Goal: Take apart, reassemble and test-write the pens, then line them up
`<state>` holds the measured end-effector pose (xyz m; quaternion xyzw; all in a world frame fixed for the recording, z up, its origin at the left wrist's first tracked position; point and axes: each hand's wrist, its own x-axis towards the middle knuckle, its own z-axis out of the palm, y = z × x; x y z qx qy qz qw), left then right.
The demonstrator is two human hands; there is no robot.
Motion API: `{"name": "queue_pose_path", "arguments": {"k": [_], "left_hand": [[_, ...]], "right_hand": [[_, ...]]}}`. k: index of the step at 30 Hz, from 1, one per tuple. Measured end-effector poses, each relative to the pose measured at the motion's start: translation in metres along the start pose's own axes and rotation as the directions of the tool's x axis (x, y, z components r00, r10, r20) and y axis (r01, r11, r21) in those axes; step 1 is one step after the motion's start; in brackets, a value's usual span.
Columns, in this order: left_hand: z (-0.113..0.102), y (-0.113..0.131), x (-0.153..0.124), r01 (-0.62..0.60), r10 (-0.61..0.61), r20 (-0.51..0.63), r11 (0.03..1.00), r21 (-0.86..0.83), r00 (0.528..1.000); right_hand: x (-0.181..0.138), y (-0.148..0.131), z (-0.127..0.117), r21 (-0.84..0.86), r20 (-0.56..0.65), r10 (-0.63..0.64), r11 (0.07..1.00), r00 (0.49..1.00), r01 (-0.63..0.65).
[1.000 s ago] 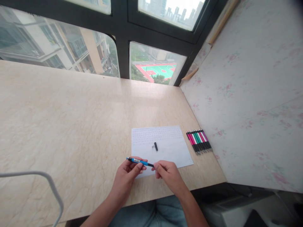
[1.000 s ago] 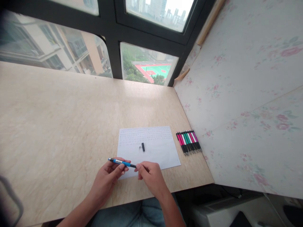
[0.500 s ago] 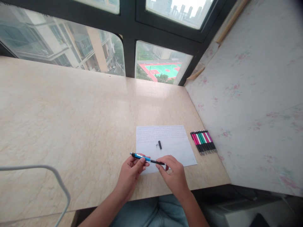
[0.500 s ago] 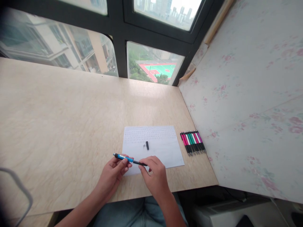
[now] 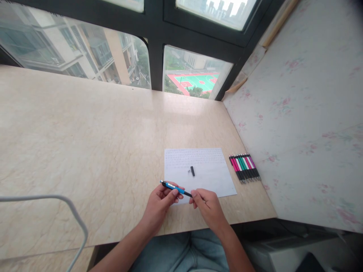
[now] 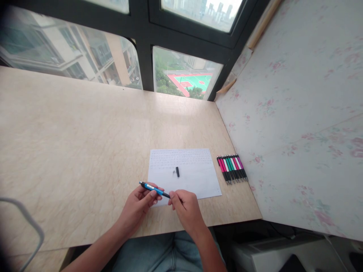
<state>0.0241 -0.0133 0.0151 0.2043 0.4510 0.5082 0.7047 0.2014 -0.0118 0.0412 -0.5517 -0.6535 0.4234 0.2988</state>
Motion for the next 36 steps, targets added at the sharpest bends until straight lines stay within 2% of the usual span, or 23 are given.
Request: {"name": "queue_pose_path", "arguments": {"k": [9,15,18,21,25,30,36], "left_hand": [[0.0006,0.0006,0.0005,-0.038,0.038,-0.037,0.999,-0.009,0.999],[0.0006,0.0024,-0.0012,-0.076,0.075,0.017,0.995,0.072,0.997],[-0.0013,0.0011,-0.0010,-0.074,0.070,0.044,0.993,0.089,0.997],[-0.0034,-0.0008,0.0002,-0.085,0.082,0.045,0.993,0.082,0.996],[-0.0048,-0.0026,0.0014,-0.094,0.091,0.052,0.993,0.073,0.994],[-0.0070,-0.0037,0.0031,-0.102,0.099,0.047,0.992,0.070,0.994],[-0.0085,-0.0053,0.0046,-0.112,0.109,0.044,0.992,0.062,0.993]], "right_hand": [[0.0001,0.0010,0.0053,-0.004,-0.142,-0.038,0.999,0.989,0.038],[-0.0015,-0.0009,0.0040,-0.040,-0.114,0.006,0.999,0.993,-0.011],[-0.0035,-0.0005,0.0039,0.013,-0.096,0.053,0.999,0.994,-0.052],[-0.0036,-0.0005,0.0033,0.061,-0.078,0.032,0.998,0.996,-0.027],[-0.0010,-0.0016,0.0024,0.018,-0.093,0.012,1.000,0.996,-0.010],[0.0005,0.0007,0.0028,0.094,-0.008,0.076,0.993,0.997,-0.075],[-0.0005,0.0049,0.0034,0.044,-0.076,0.058,0.998,0.995,-0.055]]}}
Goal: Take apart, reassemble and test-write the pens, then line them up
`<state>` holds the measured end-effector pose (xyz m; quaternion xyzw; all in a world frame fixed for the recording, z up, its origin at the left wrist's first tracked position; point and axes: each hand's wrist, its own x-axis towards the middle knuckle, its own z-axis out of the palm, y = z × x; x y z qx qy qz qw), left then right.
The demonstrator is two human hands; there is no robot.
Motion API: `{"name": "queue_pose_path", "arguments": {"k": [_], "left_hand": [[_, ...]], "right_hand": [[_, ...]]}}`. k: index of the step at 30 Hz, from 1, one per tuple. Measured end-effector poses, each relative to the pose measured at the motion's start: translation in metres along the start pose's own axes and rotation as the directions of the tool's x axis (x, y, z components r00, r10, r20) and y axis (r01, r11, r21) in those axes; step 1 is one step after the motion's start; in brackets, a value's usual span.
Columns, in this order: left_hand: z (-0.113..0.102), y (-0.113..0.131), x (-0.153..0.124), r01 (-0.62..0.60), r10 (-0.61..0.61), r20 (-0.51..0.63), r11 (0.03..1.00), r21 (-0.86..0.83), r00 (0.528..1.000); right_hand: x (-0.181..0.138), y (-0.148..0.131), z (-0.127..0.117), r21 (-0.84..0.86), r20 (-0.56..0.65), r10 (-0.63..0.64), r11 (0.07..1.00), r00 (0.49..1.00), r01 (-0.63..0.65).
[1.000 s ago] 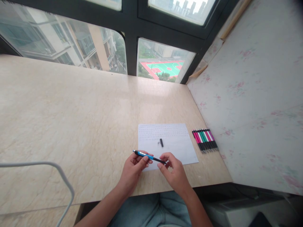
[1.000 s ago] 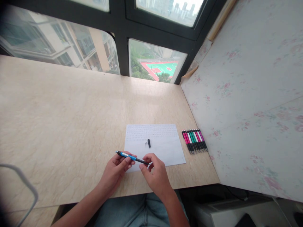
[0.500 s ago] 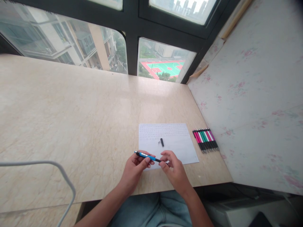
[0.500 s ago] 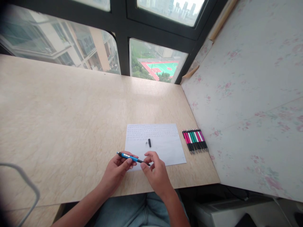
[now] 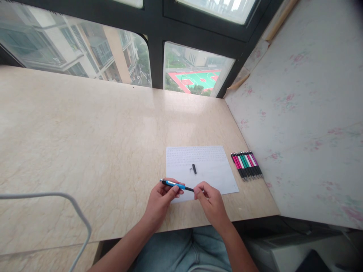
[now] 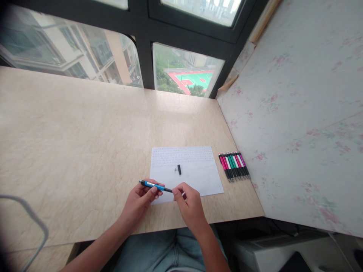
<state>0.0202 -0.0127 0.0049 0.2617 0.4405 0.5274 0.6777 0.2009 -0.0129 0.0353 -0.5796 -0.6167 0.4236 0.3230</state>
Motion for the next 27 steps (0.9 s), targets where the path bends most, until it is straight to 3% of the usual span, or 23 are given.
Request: {"name": "queue_pose_path", "arguments": {"k": [16,23,27], "left_hand": [[-0.0014,0.0008,0.0017,-0.016,0.015,0.026,0.999,0.033,1.000],[-0.0017,0.0017,0.0010,-0.017,0.016,0.022,0.999,0.048,1.000],[-0.0014,0.0038,-0.0002,-0.026,0.021,0.075,0.998,0.064,0.997]], "right_hand": [[0.0004,-0.0036,-0.0007,0.026,0.064,-0.012,1.000,0.998,0.011],[0.0012,-0.0026,0.0003,-0.053,0.010,-0.078,0.996,0.997,0.079],[0.0005,-0.0017,0.0017,0.099,0.057,0.064,0.993,0.996,-0.069]]}}
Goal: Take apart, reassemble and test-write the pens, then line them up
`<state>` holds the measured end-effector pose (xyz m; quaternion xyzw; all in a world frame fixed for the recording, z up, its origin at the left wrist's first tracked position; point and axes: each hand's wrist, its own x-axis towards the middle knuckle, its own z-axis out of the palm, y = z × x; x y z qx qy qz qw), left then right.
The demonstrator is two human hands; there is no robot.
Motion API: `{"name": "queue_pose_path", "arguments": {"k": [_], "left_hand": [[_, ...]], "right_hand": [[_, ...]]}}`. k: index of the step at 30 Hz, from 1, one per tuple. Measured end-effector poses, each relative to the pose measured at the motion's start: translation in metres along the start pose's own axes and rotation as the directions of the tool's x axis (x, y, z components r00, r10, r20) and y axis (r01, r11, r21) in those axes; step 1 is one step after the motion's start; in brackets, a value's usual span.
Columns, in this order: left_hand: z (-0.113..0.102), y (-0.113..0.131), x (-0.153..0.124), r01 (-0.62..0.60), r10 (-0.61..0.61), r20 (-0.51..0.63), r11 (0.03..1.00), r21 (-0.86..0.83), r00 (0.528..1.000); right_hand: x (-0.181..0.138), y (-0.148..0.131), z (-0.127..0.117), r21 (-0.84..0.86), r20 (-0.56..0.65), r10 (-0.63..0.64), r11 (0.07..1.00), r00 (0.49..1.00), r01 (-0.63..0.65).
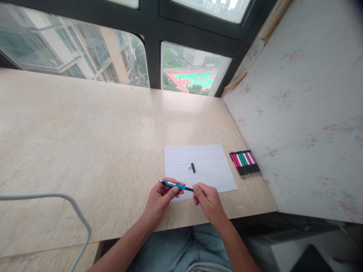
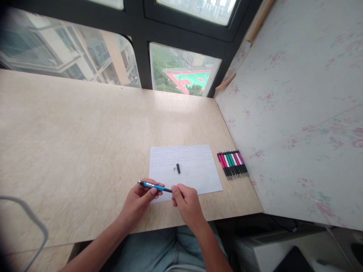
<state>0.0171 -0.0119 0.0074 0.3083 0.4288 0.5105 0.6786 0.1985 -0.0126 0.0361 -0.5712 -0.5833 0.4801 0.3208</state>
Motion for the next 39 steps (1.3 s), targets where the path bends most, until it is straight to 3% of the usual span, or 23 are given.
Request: {"name": "queue_pose_path", "arguments": {"k": [3,5,10,14,21,26,29,31,32,34,35,39], "left_hand": [[-0.001,0.001,0.000,-0.007,0.006,0.033,1.000,0.014,0.999],[-0.002,0.000,0.000,-0.005,0.004,0.043,1.000,0.014,0.999],[-0.004,-0.003,0.003,0.006,-0.006,-0.011,1.000,0.012,1.000],[-0.004,-0.003,0.003,0.008,-0.008,-0.011,1.000,0.019,1.000],[-0.001,0.000,0.001,0.014,-0.014,-0.004,0.999,0.030,1.000],[0.000,0.001,0.000,0.025,-0.025,0.015,1.000,0.008,1.000],[0.001,0.001,0.000,0.029,-0.029,-0.004,1.000,0.013,1.000],[0.001,0.001,0.001,0.031,-0.031,-0.044,0.999,0.009,0.999],[0.001,0.001,0.002,0.033,-0.032,-0.070,0.999,0.002,0.997],[0.001,0.002,0.003,0.034,-0.036,-0.126,0.999,-0.020,0.991],[0.001,0.002,0.003,0.034,-0.039,-0.149,0.999,-0.033,0.988],[0.002,0.005,0.004,0.024,-0.040,-0.207,0.997,-0.077,0.977]], "right_hand": [[0.001,0.002,0.001,0.169,0.126,0.188,0.963,0.974,-0.208],[0.002,0.002,0.001,0.228,0.171,0.235,0.935,0.957,-0.271],[0.002,-0.002,-0.001,0.128,0.061,0.038,0.991,0.997,-0.046],[0.000,-0.003,0.002,0.017,0.007,-0.002,1.000,1.000,0.002],[0.002,-0.003,0.001,0.114,0.083,0.074,0.990,0.994,-0.084],[0.001,-0.002,-0.002,0.255,0.233,0.229,0.923,0.945,-0.287],[0.006,0.006,-0.007,0.243,0.260,0.234,0.923,0.937,-0.298],[0.014,0.013,-0.013,0.156,0.139,0.194,0.964,0.971,-0.215],[0.020,0.016,-0.015,0.064,0.013,0.150,0.986,0.989,-0.151],[0.032,0.020,-0.018,-0.214,-0.210,-0.003,0.976,0.978,-0.043],[0.038,0.022,-0.017,-0.341,-0.260,-0.084,0.940,0.962,-0.010],[0.057,0.020,-0.002,-0.625,-0.211,-0.248,0.778,0.946,0.065]]}}
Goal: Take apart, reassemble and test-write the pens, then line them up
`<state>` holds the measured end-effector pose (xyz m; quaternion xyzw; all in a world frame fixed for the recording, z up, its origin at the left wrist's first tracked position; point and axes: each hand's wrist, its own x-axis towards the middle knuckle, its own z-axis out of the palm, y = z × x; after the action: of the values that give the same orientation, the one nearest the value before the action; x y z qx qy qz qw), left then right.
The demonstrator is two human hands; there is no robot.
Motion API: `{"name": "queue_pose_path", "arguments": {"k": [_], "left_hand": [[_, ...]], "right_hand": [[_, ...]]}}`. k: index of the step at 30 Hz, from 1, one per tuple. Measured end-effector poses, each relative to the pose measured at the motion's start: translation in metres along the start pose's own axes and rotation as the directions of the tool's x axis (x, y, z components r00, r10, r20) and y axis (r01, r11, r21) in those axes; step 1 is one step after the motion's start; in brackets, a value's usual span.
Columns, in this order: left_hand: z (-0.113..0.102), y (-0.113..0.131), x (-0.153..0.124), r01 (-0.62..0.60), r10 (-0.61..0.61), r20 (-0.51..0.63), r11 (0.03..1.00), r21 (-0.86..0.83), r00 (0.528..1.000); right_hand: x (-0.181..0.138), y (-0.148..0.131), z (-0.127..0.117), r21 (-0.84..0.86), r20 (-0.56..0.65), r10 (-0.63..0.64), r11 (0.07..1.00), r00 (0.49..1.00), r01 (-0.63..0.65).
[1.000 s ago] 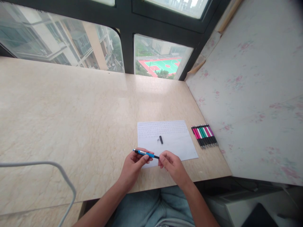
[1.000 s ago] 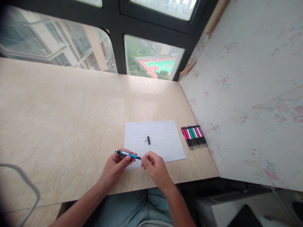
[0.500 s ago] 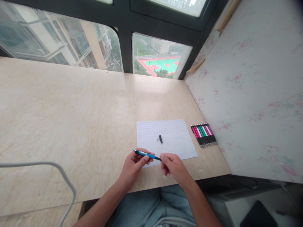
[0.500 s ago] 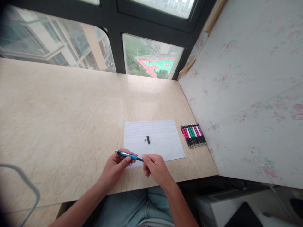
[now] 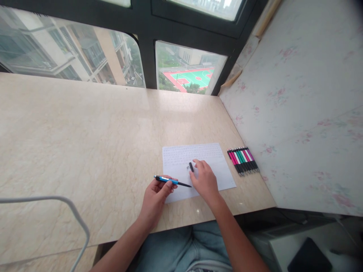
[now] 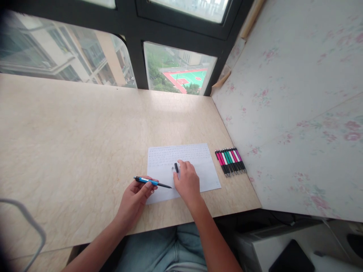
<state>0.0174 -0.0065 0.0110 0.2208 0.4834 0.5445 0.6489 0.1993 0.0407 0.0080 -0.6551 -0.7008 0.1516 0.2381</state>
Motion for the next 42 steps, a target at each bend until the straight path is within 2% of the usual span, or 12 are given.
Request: {"name": "queue_pose_path", "arguments": {"k": [2,5,8,10,14,16,18,21,27,33,38,42], "left_hand": [[0.000,0.001,0.000,-0.002,0.002,-0.007,1.000,-0.010,1.000],[0.000,0.002,0.001,0.004,-0.004,0.002,1.000,-0.020,1.000],[-0.001,0.001,0.002,0.013,-0.013,0.002,0.999,-0.036,1.000],[-0.003,0.000,0.003,0.007,-0.008,-0.012,0.999,-0.036,1.000],[-0.004,-0.001,0.006,-0.023,0.022,-0.032,0.999,-0.026,0.999],[-0.003,-0.001,0.006,-0.025,0.024,-0.038,0.999,-0.031,0.999],[-0.002,-0.001,0.005,-0.017,0.015,-0.045,0.999,-0.039,0.999],[-0.002,-0.001,0.004,-0.009,0.007,-0.040,0.999,-0.049,0.999],[-0.003,-0.002,0.004,-0.011,0.010,-0.023,0.999,-0.039,1.000],[-0.003,0.000,0.005,-0.028,0.026,-0.046,0.998,-0.052,0.999],[-0.001,-0.005,0.000,0.004,-0.004,0.007,0.999,-0.033,1.000],[0.002,-0.013,-0.006,0.036,-0.036,0.060,0.999,-0.013,0.998]], "right_hand": [[0.003,-0.005,0.006,-0.061,0.001,-0.003,0.998,1.000,0.003],[0.005,-0.006,0.006,-0.054,-0.033,0.049,0.997,0.998,-0.051],[-0.002,0.000,-0.005,0.056,-0.088,0.107,0.993,0.990,-0.102],[-0.011,0.004,-0.013,0.227,-0.073,0.154,0.965,0.985,-0.134],[-0.036,0.008,-0.023,0.597,0.121,0.257,0.753,0.959,-0.277],[-0.047,0.008,-0.025,0.670,0.178,0.275,0.669,0.945,-0.321],[-0.052,0.007,-0.026,0.701,0.183,0.274,0.637,0.944,-0.320],[-0.052,0.004,-0.028,0.715,0.171,0.242,0.637,0.955,-0.289],[-0.048,-0.006,-0.031,0.682,0.133,0.139,0.706,0.981,-0.193],[-0.050,-0.003,-0.031,0.657,0.071,0.166,0.735,0.984,-0.171],[-0.050,-0.007,-0.029,0.658,0.134,0.112,0.733,0.985,-0.173],[-0.052,-0.013,-0.023,0.664,0.190,0.140,0.711,0.972,-0.232]]}}
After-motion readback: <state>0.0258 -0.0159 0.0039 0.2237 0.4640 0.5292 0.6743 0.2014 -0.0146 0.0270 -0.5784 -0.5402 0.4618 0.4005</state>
